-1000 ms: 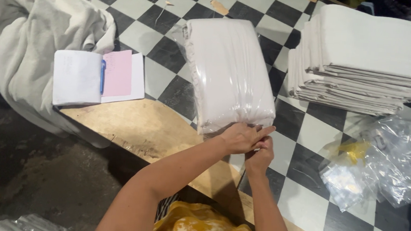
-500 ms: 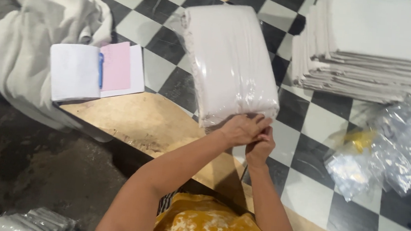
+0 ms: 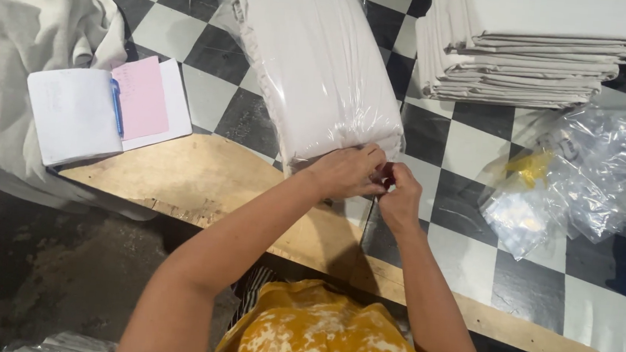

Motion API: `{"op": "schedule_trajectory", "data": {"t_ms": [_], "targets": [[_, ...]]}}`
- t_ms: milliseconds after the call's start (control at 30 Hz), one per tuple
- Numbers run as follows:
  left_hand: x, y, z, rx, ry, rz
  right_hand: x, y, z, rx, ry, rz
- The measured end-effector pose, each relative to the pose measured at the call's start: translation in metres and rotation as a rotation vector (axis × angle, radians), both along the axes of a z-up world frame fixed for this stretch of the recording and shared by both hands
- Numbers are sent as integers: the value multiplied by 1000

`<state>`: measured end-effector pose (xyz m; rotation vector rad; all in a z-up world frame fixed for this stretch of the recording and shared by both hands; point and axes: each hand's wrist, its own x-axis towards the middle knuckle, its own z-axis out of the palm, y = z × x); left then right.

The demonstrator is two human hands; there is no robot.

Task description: The person folds white fabric items into neat stacks on a wooden table. They then place the stacks into clear plastic bags and tie the bags closed with a small twist tie. The finished packages are moved to a pile on the floor.

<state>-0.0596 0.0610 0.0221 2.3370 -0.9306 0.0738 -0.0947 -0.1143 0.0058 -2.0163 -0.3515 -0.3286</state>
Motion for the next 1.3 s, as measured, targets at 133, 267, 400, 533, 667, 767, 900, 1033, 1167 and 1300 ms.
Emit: {"op": "schedule_trajectory", "data": {"t_ms": [133, 267, 400, 533, 667, 767, 900, 1033, 1167, 1300], "targets": [[-6, -2, 2, 138, -135, 8, -9, -1, -4, -40, -18, -26], [-5, -8, -5, 239, -145, 88, -16, -4, -23, 114, -30, -50], [-3, -6, -2, 38, -26, 115, -33, -18, -42, 172, -197, -199], [0, -6, 12, -54, 127, 151, -50, -17, -45, 167, -242, -234], [-2, -13, 22, -77, 213, 216, -38, -2, -37, -178, -474, -123], [1, -8, 23, -280, 281, 217, -22, 7, -30, -409, -583, -137], [8, -4, 11, -521, 436, 262, -21, 0, -27, -607, -655, -62], [21, -2, -2, -905, 775, 226, -21, -4, -28, -662, -836, 6], [21, -1, -7, -1020, 863, 178, -17, -3, -35, -665, -604, 10], [16, 1, 9, -736, 686, 236, -15, -1, -43, -493, -443, 33]]}}
